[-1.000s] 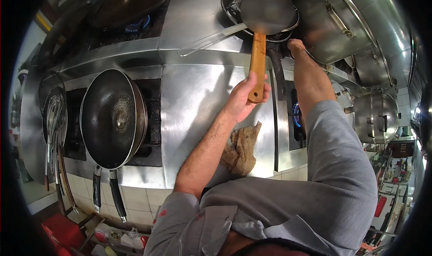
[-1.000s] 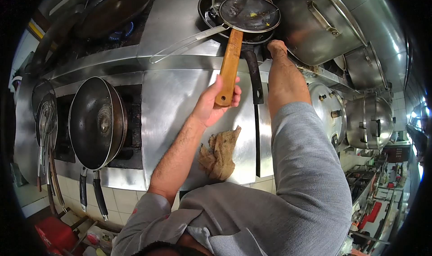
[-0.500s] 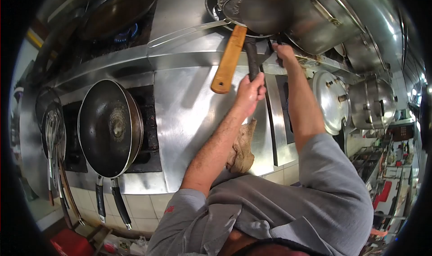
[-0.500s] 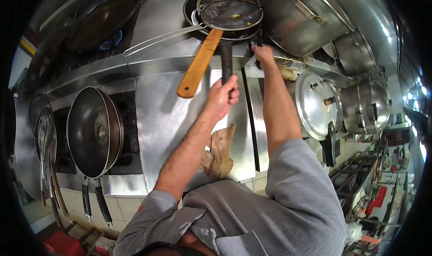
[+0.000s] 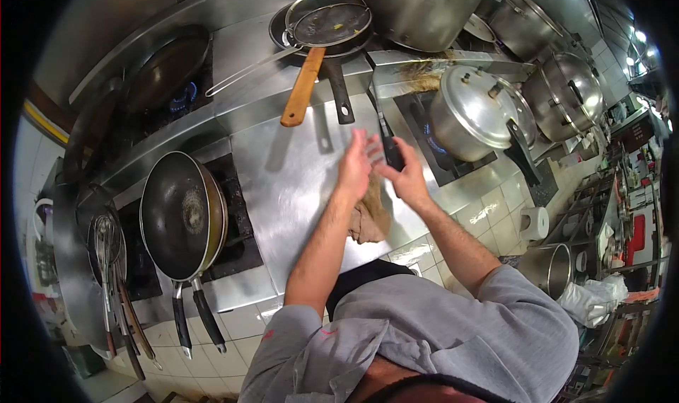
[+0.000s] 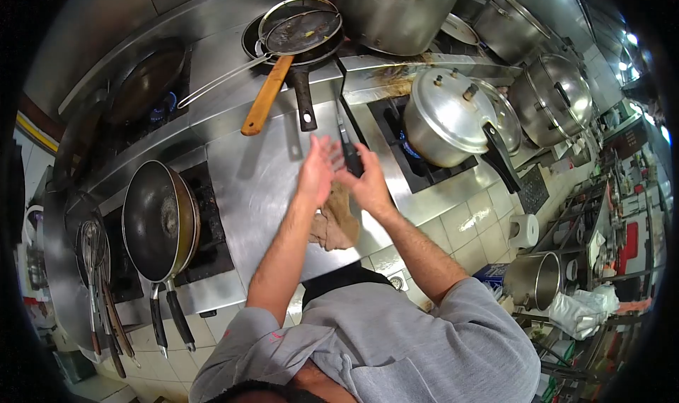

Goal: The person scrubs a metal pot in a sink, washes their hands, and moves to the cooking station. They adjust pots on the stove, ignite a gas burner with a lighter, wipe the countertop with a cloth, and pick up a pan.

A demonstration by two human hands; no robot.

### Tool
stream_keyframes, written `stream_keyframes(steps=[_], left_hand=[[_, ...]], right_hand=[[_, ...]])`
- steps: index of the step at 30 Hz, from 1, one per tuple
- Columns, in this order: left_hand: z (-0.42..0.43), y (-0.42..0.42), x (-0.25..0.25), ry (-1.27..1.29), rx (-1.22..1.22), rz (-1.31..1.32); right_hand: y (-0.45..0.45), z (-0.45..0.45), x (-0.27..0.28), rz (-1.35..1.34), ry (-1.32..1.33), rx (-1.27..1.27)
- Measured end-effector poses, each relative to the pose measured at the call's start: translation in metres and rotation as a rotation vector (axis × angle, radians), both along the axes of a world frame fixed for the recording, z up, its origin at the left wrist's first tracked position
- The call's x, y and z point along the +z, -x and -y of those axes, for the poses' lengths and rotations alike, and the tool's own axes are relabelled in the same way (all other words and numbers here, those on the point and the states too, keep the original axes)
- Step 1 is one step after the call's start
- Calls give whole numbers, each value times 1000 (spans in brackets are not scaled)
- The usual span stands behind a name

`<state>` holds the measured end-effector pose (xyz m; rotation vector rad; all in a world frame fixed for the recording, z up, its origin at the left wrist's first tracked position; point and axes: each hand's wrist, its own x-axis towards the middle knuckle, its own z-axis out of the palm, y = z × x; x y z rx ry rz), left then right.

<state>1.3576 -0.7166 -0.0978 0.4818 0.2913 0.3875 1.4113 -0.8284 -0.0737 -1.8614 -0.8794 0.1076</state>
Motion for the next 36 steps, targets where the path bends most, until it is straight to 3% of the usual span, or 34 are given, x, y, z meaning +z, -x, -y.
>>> stream_keyframes(steps=[2, 3, 8, 10, 12, 15, 16, 17, 19, 20, 23, 27, 31, 33, 36], left_hand=[[43, 23, -4, -37, -61, 79], [60, 40, 11, -137, 20, -35], [113, 92, 7, -89, 183, -92], [142, 118, 6, -48, 233, -181], [174, 146, -10, -59, 328, -117], [228, 186, -32, -167, 482, -185], [246, 198, -45, -200, 529, -281], [265, 208, -59, -187, 578, -400], [300, 224, -92, -152, 603, -709], [317, 231, -114, -132, 597, -809], [372, 253, -186, -17, 609, -965], [453, 283, -269, 248, 682, -1122], [554, 314, -338, 647, 690, -1251], [607, 334, -375, 668, 587, -1321], [635, 328, -380, 688, 515, -1350]], right_hand=[[24, 12, 7, 91, 91, 163], [31, 20, -2, 109, 60, 254], [61, 102, 10, 31, 57, 672], [49, 149, -3, 151, 96, 784], [23, 204, -51, -47, 194, 776], [-47, 297, -165, -787, 521, 348], [-78, 320, -198, -961, 582, 164], [-103, 333, -223, -946, 625, 173], [-153, 350, -251, -1415, 67, -502], [-172, 351, -254, -1383, 99, -494], [-201, 321, -265, -1338, -304, -587], [-199, 284, -261, -1387, -500, -463], [-211, 287, -283, -1246, -483, -494], [-220, 291, -288, -1180, -484, -467], [-222, 289, -287, -1106, -480, -450]])
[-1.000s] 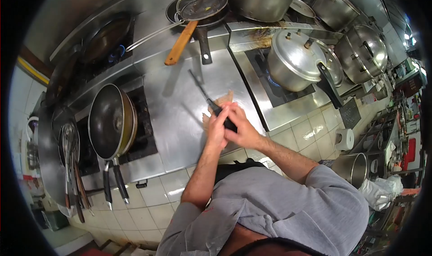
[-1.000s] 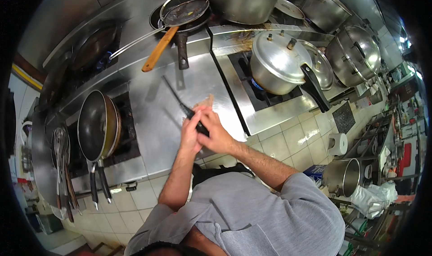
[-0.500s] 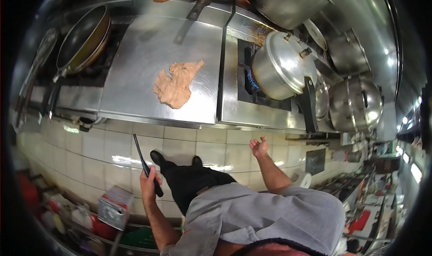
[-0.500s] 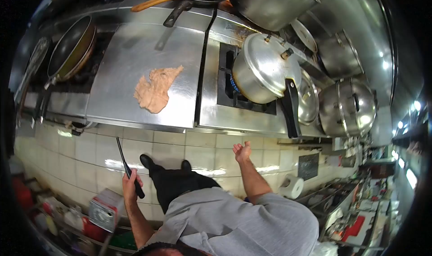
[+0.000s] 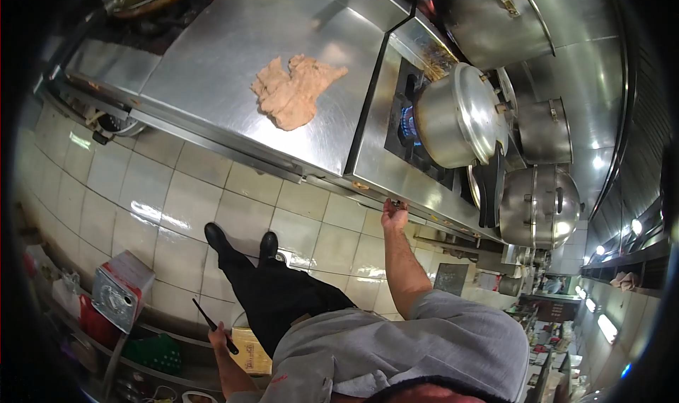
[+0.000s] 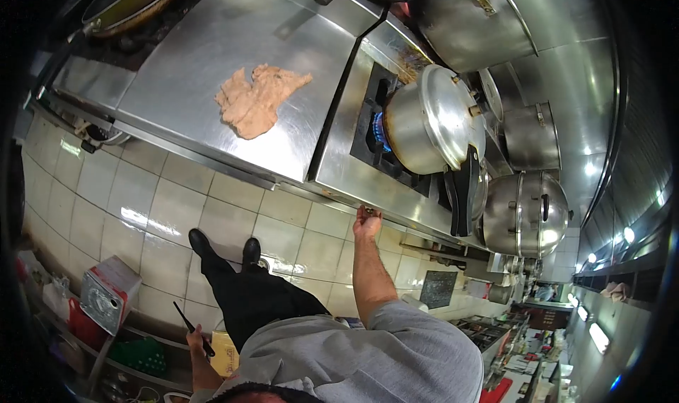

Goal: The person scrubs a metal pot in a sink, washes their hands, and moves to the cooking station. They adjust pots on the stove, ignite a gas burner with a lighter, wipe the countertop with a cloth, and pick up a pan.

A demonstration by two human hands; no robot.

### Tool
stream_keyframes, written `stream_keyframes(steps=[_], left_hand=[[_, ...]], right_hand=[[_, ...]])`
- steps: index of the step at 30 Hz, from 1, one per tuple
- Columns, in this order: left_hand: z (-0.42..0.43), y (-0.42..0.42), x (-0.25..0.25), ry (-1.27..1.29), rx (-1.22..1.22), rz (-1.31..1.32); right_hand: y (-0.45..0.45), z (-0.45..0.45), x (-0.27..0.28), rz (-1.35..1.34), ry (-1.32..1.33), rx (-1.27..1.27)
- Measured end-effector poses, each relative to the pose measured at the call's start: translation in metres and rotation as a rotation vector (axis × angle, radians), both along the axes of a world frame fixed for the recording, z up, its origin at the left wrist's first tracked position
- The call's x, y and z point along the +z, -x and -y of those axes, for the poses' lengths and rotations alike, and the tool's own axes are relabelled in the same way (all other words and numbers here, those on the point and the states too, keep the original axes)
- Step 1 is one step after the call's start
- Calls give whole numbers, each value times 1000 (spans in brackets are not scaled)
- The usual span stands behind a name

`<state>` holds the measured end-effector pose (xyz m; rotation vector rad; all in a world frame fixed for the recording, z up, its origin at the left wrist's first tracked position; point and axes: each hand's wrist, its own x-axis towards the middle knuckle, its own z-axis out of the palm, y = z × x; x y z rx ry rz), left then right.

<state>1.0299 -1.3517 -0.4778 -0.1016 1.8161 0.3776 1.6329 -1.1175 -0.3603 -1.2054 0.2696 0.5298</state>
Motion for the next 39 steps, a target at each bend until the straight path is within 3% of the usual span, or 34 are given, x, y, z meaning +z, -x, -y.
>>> stream_keyframes(steps=[2, 4, 10, 12, 13, 15, 16, 18, 21, 22, 24, 25, 27, 28, 30, 31, 35, 37, 38, 39], left_hand=[[8, -4, -9, -167, -23, -6], [3, -16, -12, -99, -3, -3], [-43, -52, 7, -213, -10, 38], [-48, -56, 9, -260, -20, 42], [-49, -56, 11, -258, -16, 41], [-50, -57, 15, -210, 2, 37], [-47, -57, 14, -208, 3, 37], [-40, -54, 11, -178, 28, 39], [-31, -48, 2, -184, -8, 14], [-28, -47, -1, -183, -9, 12], [-26, -45, -5, -186, -25, -12], [-29, -46, 0, -185, -25, -12], [-37, -48, 11, -163, 11, 18], [-40, -48, 15, -161, 11, 18], [-45, -48, 18, -168, 25, 29], [-45, -48, 15, -169, 24, 27], [-41, -43, 1, -181, -6, 11], [-40, -41, 0, -189, -2, 16], [-39, -40, -1, -185, -7, 20], [-38, -39, -1, -180, -13, 23]], right_hand=[[-2, 1, -1, 45, 5, 58], [-6, 2, -1, 54, -11, 70], [-6, -1, 10, -71, -95, -16], [-24, 11, 0, -318, -178, 68], [-31, 21, -5, -318, -175, 71], [-44, 39, -14, -589, -430, 535], [-30, 30, -3, -590, -429, 535], [0, 5, 16, -107, 106, 84], [1, -3, 7, 98, 68, 91], [-4, 0, 3, 96, 68, 90], [-21, 9, -2, -253, -230, 136], [-30, 19, -6, -254, -229, 136], [-41, 41, -11, -597, -603, 765], [-25, 32, 0, -598, -601, 764], [7, 9, 21, 2, 83, 122], [-3, 9, 6, 119, 40, 130], [-34, 11, -10, 17, 0, 126], [-42, 19, 7, -655, -404, 640], [-39, 14, 5, -654, -403, 643], [4, -9, 35, -419, -109, 313]])
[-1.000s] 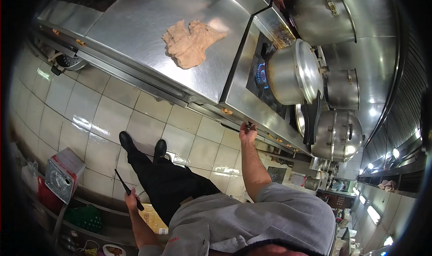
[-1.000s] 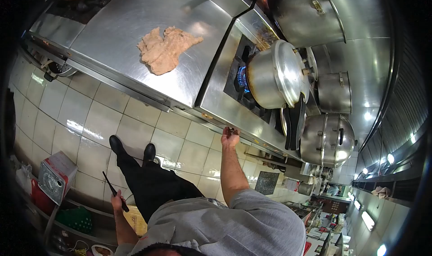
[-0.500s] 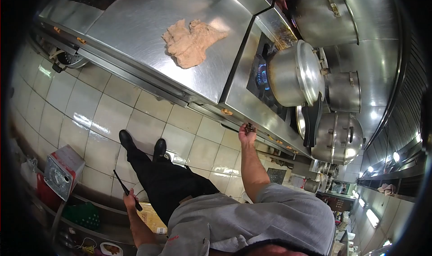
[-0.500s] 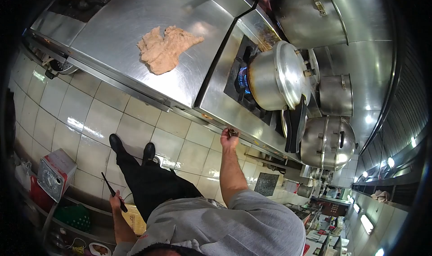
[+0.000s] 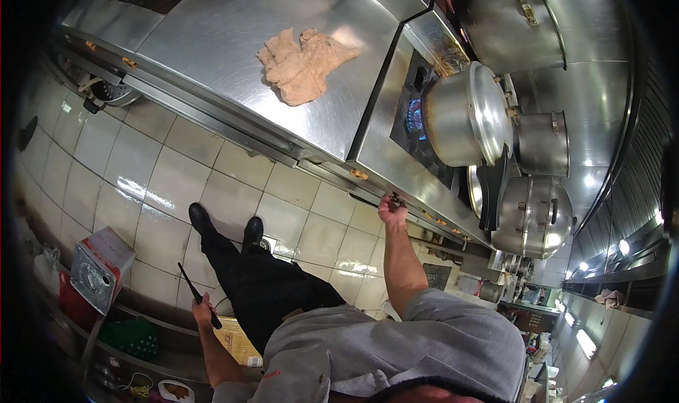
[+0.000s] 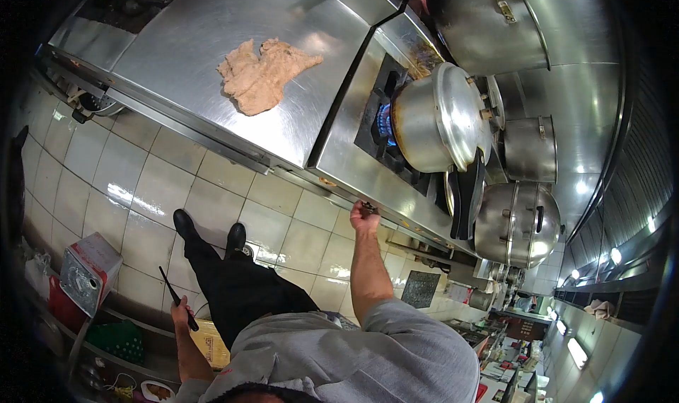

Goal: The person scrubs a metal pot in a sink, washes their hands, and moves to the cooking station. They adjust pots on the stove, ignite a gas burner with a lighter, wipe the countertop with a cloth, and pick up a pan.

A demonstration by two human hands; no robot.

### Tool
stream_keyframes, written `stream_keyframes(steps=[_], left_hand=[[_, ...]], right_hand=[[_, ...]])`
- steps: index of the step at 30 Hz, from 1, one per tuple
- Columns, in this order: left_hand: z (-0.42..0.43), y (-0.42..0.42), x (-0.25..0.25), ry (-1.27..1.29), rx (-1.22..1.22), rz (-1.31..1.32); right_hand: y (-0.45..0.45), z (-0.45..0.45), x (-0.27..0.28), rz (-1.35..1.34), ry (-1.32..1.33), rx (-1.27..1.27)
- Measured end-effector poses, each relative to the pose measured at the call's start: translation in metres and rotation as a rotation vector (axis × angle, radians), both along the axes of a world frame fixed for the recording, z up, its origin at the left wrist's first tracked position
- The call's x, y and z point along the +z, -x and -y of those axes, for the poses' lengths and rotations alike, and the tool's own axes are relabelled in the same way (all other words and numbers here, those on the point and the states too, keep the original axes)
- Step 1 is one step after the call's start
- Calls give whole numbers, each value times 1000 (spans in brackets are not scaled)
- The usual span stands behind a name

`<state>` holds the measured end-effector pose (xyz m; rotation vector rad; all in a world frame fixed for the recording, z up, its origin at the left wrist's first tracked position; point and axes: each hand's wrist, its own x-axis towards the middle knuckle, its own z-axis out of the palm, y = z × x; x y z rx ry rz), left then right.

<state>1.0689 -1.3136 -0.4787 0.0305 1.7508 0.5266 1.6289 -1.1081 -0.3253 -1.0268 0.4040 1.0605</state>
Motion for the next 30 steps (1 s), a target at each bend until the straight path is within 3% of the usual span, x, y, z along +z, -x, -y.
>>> stream_keyframes(steps=[1, 2, 4, 5, 7, 8, 9, 11, 14, 15, 17, 18, 19, 21, 22, 26, 28, 29, 30], left_hand=[[1, 0, 2, 1, 0, -2], [-1, -1, 4, 8, 13, -1], [-3, -2, 9, 13, 26, -1], [-4, -3, 11, 5, 16, -9], [-5, -2, 13, -2, 13, -18], [-4, -1, 13, -2, -7, -20], [-3, -2, 12, -2, -28, -21], [-1, -3, 13, 3, -17, -20], [-2, -3, 13, -4, 0, -2], [-2, -3, 13, -13, 18, 12], [-1, 0, 13, -5, 24, 1], [-2, -2, 12, 1, 27, -4], [-2, -4, 11, 1, 31, -1], [-2, -1, 11, 5, 23, 3], [-4, -1, 12, 4, 19, 3], [-11, -1, 10, -11, 8, 7], [-10, -2, 10, -14, -3, 2], [-11, -2, 10, -21, -12, 8], [-11, -1, 11, -25, -23, 10]], right_hand=[[24, -11, 16, 271, 313, -282], [20, -8, 7, 268, 314, -284], [5, -1, -24, 539, 192, -194], [-10, 7, -33, 536, 190, -193], [-41, 20, -33, -201, -83, 46], [-48, 22, -34, -257, -27, 19], [-38, 13, -27, -255, -25, 21], [-2, -13, -11, 231, 225, -348], [1, -11, -18, 363, 368, -241], [-14, -6, -22, 361, 366, -238], [-59, 18, -30, -230, -17, 173], [-57, 21, -22, -312, -39, 229], [-34, 7, -4, -309, -38, 234], [20, -20, 19, 240, 445, -295], [4, -12, -2, 428, 336, -129], [-54, 18, -47, 283, 220, 12], [-59, 25, -29, -330, -154, 351], [-56, 18, -31, -327, -153, 356], [-11, -5, -5, -48, 45, -20]])
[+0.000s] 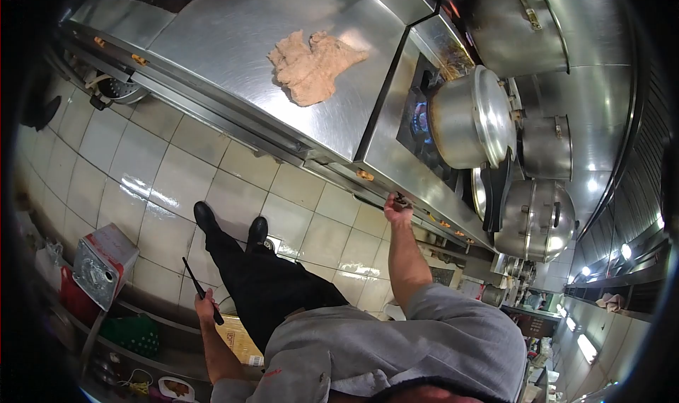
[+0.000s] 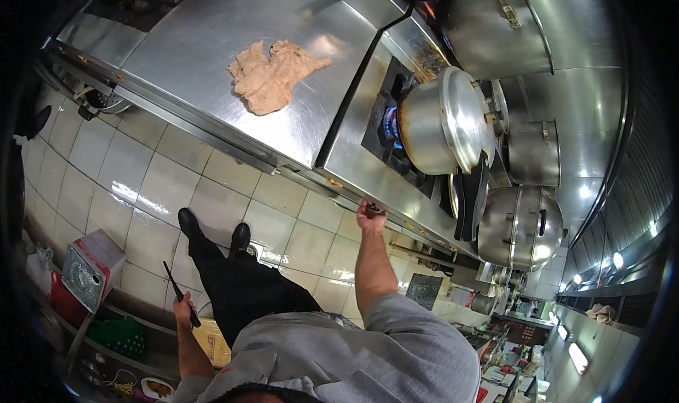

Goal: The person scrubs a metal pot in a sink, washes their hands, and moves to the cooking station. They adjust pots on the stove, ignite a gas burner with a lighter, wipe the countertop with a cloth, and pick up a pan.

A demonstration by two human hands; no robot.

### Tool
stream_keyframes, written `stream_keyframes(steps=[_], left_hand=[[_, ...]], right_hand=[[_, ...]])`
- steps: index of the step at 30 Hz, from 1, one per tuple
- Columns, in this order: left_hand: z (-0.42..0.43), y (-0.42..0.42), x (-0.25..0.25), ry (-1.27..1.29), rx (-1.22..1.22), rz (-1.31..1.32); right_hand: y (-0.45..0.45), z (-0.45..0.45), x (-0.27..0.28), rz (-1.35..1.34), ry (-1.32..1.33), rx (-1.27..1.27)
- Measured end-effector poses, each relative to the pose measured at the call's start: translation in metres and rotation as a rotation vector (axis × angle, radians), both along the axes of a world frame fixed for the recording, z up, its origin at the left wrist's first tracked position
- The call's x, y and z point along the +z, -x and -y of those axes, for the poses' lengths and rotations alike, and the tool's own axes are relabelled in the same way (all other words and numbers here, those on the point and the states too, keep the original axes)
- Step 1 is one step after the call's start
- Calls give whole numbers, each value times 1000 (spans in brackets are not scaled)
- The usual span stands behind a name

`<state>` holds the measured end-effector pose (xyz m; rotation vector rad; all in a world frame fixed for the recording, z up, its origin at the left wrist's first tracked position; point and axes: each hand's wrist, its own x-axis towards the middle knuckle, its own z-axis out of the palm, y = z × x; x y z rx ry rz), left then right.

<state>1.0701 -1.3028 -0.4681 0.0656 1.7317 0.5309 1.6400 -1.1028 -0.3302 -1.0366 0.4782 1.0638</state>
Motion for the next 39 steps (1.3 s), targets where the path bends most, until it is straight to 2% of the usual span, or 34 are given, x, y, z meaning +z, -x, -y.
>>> stream_keyframes(steps=[1, 2, 3, 5, 6, 7, 9, 10, 11, 13, 15, 18, 19, 21, 22, 25, 26, 27, 29, 31, 33, 34, 35, 37, 38, 39], left_hand=[[2, 1, -1, 2, -2, -3], [2, 1, -3, 1, 10, 4], [1, 1, -5, -1, 23, 12], [-1, 0, -5, 3, 29, 14], [-1, 2, -4, 9, 38, 14], [0, 4, -3, 10, 39, 12], [2, 2, -4, 0, 5, 4], [2, 0, -5, 0, 9, 5], [4, 0, -5, -4, 24, -5], [2, 1, -5, -13, 33, -14], [1, 1, -6, 12, 18, 0], [-1, 0, -1, -10, 55, 18], [1, 1, -2, -8, 56, 23], [5, 2, -7, 29, 1, 11], [7, 3, -8, 32, -2, 7], [7, -1, -10, 25, 39, -6], [5, -1, -7, 19, 38, -1], [4, 0, -6, 12, 38, 2], [7, 2, -10, 21, 22, -13], [5, -2, -12, 26, 11, -25], [3, 0, -9, 26, 32, 8], [0, -1, -6, 26, 30, 6], [-4, -2, -1, 32, 27, 7], [-8, -2, 2, 37, 27, 2], [-7, 0, 2, 20, 35, -4], [-5, -1, 0, 4, 41, -6]], right_hand=[[25, -10, 13, 285, 209, -369], [13, -5, -8, 479, 222, -181], [9, -4, -12, 478, 221, -185], [-7, -5, -20, 406, 405, -101], [-40, 5, -37, 191, 193, -68], [-44, 15, -31, 190, 194, -66], [-48, 24, -16, -186, 1, 269], [-38, 17, -22, -20, 169, -33], [-28, 12, -27, -24, 172, -36], [-10, 1, -35, 652, 375, -155], [-10, 1, -38, 706, 398, -232], [-49, 16, -32, -83, -49, 185], [-46, 16, -28, -78, -48, 186], [-12, 4, -8, 164, 187, -75], [10, -4, -4, 375, 298, -214], [-3, -3, -29, 526, 387, -177], [-26, 3, -38, 396, 383, -55], [-40, 8, -37, 393, 382, -53], [-58, 18, -29, -210, 58, 167], [-25, 7, -7, -122, 69, 214], [13, -8, 6, 421, 314, -147], [-3, -2, -22, 614, 384, -146], [-26, 6, -41, 615, 382, -147], [-67, 21, -57, 203, 184, 101], [-68, 25, -55, 200, 186, 102], [-69, 29, -48, -22, 37, 178]])
